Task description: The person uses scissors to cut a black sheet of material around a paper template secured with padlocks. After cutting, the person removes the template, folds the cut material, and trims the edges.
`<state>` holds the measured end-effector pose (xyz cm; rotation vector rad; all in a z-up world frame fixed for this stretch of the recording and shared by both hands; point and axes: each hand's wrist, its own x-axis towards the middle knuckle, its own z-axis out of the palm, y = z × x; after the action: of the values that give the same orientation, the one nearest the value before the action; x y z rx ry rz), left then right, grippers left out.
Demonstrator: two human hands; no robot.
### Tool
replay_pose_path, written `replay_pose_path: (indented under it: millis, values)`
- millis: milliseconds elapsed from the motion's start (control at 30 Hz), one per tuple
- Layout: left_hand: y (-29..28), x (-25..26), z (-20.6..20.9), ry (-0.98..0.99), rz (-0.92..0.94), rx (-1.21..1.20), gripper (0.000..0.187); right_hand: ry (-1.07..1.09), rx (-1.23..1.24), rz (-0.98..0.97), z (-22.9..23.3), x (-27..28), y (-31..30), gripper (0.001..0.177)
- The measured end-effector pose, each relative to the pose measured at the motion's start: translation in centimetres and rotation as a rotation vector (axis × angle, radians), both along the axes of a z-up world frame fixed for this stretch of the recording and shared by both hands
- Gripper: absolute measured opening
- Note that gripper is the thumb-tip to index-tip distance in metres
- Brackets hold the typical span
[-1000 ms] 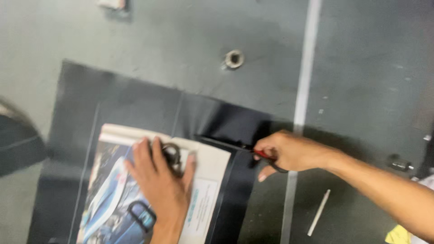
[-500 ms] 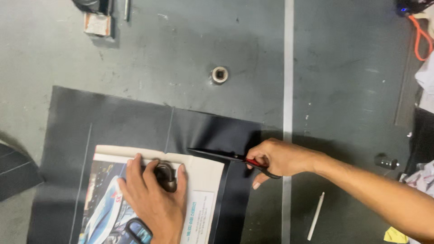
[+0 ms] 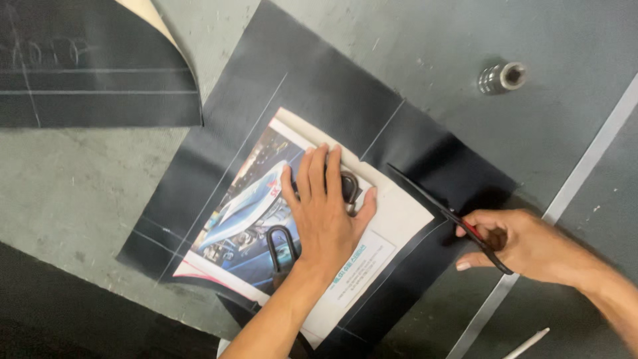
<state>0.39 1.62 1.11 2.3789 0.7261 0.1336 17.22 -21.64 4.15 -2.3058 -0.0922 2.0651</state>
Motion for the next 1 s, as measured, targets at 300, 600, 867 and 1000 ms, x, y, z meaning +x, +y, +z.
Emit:
replay_pose_path:
  millis: [300, 600, 867, 1000]
  values:
    - [0.1, -0.4, -0.6, 0.020, -0.012, -0.029, 0.084, -0.002, 0.025, -0.077, -0.6, -0.2, -0.6, 0.051]
    - [0.1, -0.3, -0.7, 0.055, -0.024, -0.032, 0.085, -0.024, 0.047, -0.034, -0.1, -0.1, 2.2, 0.049]
    - [0.0, -0.4, -0.9, 0.065, -0.023, -0.018, 0.084, -0.048, 0.074, -0.075, 0.6, 0.0, 3.6, 0.045]
    - [0.1, -0.3, -0.9, 0.056, -0.006, -0.018, 0.084, -0.056, 0.047, -0.041, 0.6, 0.2, 4.1, 0.046]
